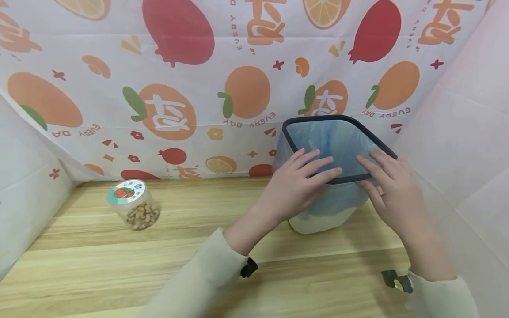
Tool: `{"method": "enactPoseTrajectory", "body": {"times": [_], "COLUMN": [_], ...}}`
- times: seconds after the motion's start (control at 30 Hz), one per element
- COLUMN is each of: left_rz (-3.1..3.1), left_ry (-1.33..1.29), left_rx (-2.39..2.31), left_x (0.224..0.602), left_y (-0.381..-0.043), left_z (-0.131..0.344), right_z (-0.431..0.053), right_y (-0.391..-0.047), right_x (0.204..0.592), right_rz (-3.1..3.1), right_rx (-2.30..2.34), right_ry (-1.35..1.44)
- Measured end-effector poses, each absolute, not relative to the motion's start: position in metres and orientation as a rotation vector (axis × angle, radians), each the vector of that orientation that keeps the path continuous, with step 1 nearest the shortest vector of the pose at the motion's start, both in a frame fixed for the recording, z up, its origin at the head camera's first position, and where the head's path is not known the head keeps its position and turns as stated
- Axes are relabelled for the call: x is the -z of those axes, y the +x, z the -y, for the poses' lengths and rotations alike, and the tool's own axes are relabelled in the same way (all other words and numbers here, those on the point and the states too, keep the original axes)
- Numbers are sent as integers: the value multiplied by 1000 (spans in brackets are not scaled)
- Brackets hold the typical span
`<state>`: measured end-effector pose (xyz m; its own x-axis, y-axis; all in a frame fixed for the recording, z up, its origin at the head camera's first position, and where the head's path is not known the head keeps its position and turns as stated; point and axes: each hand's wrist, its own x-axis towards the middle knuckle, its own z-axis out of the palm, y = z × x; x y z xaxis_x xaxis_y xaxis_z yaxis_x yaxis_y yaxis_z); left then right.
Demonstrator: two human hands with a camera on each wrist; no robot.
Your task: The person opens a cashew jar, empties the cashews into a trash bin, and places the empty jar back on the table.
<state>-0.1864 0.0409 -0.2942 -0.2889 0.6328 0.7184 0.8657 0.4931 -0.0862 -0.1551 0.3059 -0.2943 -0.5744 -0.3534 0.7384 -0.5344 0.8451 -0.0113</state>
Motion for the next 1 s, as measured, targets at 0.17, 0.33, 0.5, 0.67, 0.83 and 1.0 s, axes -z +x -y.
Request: {"method": "enactPoseTrajectory", "body": {"times": [0.17, 0.33, 0.5, 0.67, 0.83, 1.0], "left_rz": [2016, 2009, 2002, 2010, 2003, 1984], "left_ry": [-1226, -1214, -1202, -1201, -1195, -1191], "left_rx": [413, 415, 418, 408, 407, 412], "left_x": [295, 294, 294, 295, 295, 295], "left_y": [-185, -182, -181, -181, -179, -178], "left_z": [-34, -27, -20, -13, -6, -1], "right_z": [-297, -288, -280, -273, -267, -262], "right_y": [-153, -152, -151, -151, -151, -150], "right_x": [293, 293, 294, 294, 296, 295], "right_rz": [2228, 2201, 2197, 2189, 2188, 2187], "right_rx": [-268, -298, -335, -325, -332, -336], "right_ry": [632, 636, 649, 655, 659, 662]}}
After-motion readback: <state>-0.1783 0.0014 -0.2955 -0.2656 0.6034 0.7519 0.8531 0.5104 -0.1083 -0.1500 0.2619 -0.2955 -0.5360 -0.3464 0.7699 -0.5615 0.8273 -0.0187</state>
